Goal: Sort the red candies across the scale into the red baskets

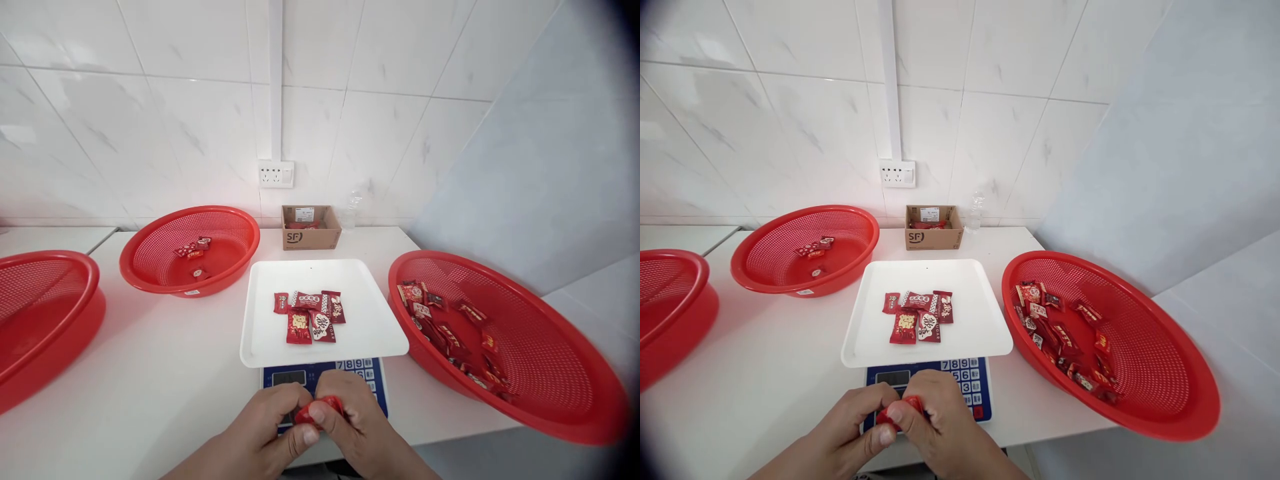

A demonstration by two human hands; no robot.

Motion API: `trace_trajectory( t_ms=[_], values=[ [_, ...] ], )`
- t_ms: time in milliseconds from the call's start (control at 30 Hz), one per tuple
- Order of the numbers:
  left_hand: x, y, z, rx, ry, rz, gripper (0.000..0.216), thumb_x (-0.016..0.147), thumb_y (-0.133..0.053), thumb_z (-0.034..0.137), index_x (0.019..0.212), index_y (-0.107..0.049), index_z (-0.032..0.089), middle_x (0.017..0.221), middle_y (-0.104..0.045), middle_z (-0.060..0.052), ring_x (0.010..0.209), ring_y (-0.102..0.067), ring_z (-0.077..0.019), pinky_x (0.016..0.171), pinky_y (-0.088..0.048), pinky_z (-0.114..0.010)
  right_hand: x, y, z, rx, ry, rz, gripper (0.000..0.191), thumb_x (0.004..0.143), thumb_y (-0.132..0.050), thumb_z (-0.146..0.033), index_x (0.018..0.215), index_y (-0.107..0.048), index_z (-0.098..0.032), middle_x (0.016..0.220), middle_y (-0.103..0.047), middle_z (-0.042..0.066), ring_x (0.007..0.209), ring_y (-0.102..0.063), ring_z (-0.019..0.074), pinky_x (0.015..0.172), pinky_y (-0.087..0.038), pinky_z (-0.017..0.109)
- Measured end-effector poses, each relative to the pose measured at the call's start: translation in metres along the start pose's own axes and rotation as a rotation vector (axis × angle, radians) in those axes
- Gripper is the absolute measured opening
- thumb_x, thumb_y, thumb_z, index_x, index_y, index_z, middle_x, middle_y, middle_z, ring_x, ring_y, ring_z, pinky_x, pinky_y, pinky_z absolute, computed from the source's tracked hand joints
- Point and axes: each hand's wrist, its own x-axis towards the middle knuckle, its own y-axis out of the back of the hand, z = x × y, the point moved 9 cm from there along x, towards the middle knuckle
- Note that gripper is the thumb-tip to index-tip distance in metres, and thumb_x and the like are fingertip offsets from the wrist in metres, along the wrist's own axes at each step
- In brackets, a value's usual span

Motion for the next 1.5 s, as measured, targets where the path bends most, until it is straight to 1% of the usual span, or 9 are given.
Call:
trace_trajectory(
  t_ms=[267, 367, 467, 567, 733, 900, 1233, 1367, 1500],
  values=[
    [0.003, 0.004, 0.000, -0.023, 0.006, 0.069, 0.041, 0.090, -0.039, 0.052, 0.066, -0.036, 0.019, 0.065, -0.038, 0.003, 0.061, -0.034, -0.0109, 0.056, -0.029, -0.022, -0.003, -0.006, 0.008, 0.028, -0.072, 0.000, 0.050, 0.095, -0.025, -0.054, 0.060, -0.033, -0.021, 0.056, -0.036, -0.004, 0.051, -0.035, 0.0090, 0.050, -0.026, 0.023],
    [0.002, 0.007, 0.000, -0.052, 0.004, 0.117, 0.041, 0.091, -0.038, 0.052, 0.067, -0.039, 0.019, 0.065, -0.040, 0.003, 0.060, -0.034, -0.0110, 0.056, -0.029, -0.023, -0.003, -0.002, 0.006, 0.066, -0.068, 0.011, 0.050, 0.095, -0.025, -0.056, 0.061, -0.039, -0.021, 0.058, -0.040, -0.004, 0.052, -0.038, 0.0094, 0.050, -0.029, 0.023],
    [0.003, 0.011, -0.002, -0.127, 0.021, 0.169, 0.041, 0.091, -0.038, 0.052, 0.070, -0.046, 0.018, 0.065, -0.045, 0.002, 0.062, -0.039, -0.0115, 0.058, -0.032, -0.023, -0.003, 0.004, 0.008, 0.050, -0.105, 0.043, 0.045, 0.097, -0.029, -0.044, 0.064, -0.047, -0.020, 0.059, -0.047, -0.003, 0.055, -0.044, 0.0099, 0.053, -0.032, 0.023],
    [0.004, 0.011, -0.002, -0.177, 0.044, 0.164, 0.041, 0.093, -0.037, 0.050, 0.072, -0.050, 0.018, 0.066, -0.050, 0.001, 0.064, -0.043, -0.0120, 0.061, -0.034, -0.023, -0.004, 0.010, 0.009, 0.017, -0.122, 0.087, 0.044, 0.098, -0.030, -0.036, 0.063, -0.051, -0.020, 0.057, -0.050, -0.002, 0.054, -0.047, 0.0101, 0.053, -0.034, 0.023],
    [0.006, 0.008, 0.000, -0.185, 0.046, 0.122, 0.039, 0.095, -0.034, 0.047, 0.078, -0.053, 0.017, 0.070, -0.052, 0.001, 0.066, -0.045, -0.0121, 0.063, -0.035, -0.024, -0.004, 0.018, 0.004, -0.024, -0.071, 0.154, 0.044, 0.098, -0.031, -0.034, 0.060, -0.050, -0.021, 0.053, -0.049, -0.003, 0.051, -0.044, 0.0097, 0.053, -0.035, 0.023],
    [0.010, 0.003, 0.003, -0.205, 0.006, 0.091, 0.036, 0.092, -0.041, 0.048, 0.075, -0.048, 0.017, 0.069, -0.047, 0.002, 0.065, -0.040, -0.0115, 0.061, -0.034, -0.024, -0.005, 0.014, 0.005, -0.046, -0.083, 0.124, 0.044, 0.098, -0.031, -0.034, 0.059, -0.046, -0.021, 0.053, -0.047, -0.003, 0.050, -0.042, 0.0091, 0.050, -0.033, 0.022],
    [0.011, 0.000, 0.002, -0.227, 0.048, 0.066, 0.044, 0.087, -0.047, 0.053, 0.062, -0.033, 0.020, 0.060, -0.028, 0.006, 0.057, -0.024, -0.0095, 0.051, -0.022, -0.023, -0.005, 0.001, -0.003, 0.022, 0.010, 0.048, 0.051, 0.096, -0.018, -0.055, 0.059, -0.029, -0.021, 0.055, -0.033, -0.005, 0.049, -0.034, 0.0089, 0.048, -0.026, 0.024],
    [0.011, 0.001, 0.008, -0.198, -0.008, 0.076, 0.045, 0.091, -0.037, 0.055, 0.063, -0.036, 0.019, 0.061, -0.034, 0.004, 0.057, -0.029, -0.0099, 0.052, -0.026, -0.023, -0.003, 0.000, -0.003, 0.046, 0.013, 0.036, 0.057, 0.088, -0.022, -0.069, 0.059, -0.029, -0.021, 0.055, -0.034, -0.005, 0.050, -0.033, 0.0087, 0.048, -0.026, 0.023],
    [0.010, 0.010, 0.015, -0.069, -0.047, 0.184, 0.048, 0.094, -0.025, 0.055, 0.062, -0.033, 0.019, 0.061, -0.037, 0.003, 0.059, -0.034, -0.0110, 0.056, -0.030, -0.024, -0.004, -0.001, 0.005, -0.105, -0.050, 0.074, 0.058, 0.084, -0.033, -0.071, 0.057, -0.029, -0.020, 0.053, -0.034, -0.006, 0.047, -0.033, 0.0075, 0.045, -0.025, 0.022]
  ],
)
